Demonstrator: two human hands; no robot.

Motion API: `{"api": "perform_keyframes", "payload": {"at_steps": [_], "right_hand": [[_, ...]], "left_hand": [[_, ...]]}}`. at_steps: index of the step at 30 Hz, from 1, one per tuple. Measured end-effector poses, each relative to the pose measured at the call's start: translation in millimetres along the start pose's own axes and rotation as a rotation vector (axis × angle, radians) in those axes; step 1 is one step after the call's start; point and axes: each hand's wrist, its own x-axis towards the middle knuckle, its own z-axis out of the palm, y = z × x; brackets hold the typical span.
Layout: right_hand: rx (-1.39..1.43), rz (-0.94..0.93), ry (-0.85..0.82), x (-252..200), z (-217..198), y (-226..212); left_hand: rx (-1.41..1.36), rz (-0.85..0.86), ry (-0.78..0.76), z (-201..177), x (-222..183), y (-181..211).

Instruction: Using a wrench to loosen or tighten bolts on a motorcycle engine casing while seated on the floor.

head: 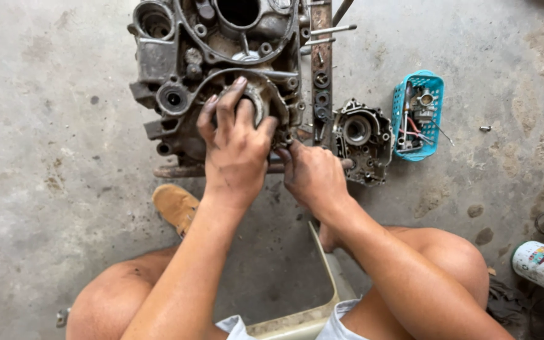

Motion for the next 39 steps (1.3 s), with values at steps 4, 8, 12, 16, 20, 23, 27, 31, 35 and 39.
{"api": "perform_keyframes", "payload": {"at_steps": [4, 8, 12, 16, 20, 23, 27, 31, 35, 39], "right_hand": [[-0.006, 0.007, -0.022, 2.1, -15.9, 5.6], [0.065, 0.014, -0.063, 2.1, -33.4, 4.0], [0.054, 0.031, -0.048, 1.2, -31.5, 1.7], [0.093, -0.005, 0.013, -0.8, -11.2, 10.1], [0.163, -0.054, 0.009, -7.6, -23.9, 0.6], [0.303, -0.067, -0.031, -16.9, -48.9, -16.1], [0.516, -0.229, 0.024, -10.9, -68.3, -5.4], [0.55, -0.176, 0.199, 19.8, -69.9, 19.8], [0.693, 0.09, 0.269, 49.2, -66.0, 17.6], [0.913, 0.203, 0.167, 78.9, -50.9, 20.1]], "left_hand": [[-0.039, -0.012, 0.015, 7.3, 5.2, 6.5], [-0.049, -0.05, -0.031, 12.7, 0.7, 8.5], [-0.083, -0.075, -0.138, 10.3, -1.6, 5.8], [-0.118, -0.076, -0.204, -1.6, 3.9, 0.7], [-0.15, -0.087, -0.31, -3.1, 1.6, -4.3], [-0.159, -0.078, -0.368, -8.5, 5.4, -9.0], [-0.203, -0.086, -0.423, -7.4, 1.9, -13.3], [-0.192, -0.106, -0.459, -12.2, 2.7, -14.0], [-0.183, -0.083, -0.485, -23.7, 2.4, -12.5], [-0.179, -0.063, -0.558, -39.4, -1.9, -8.5]]}}
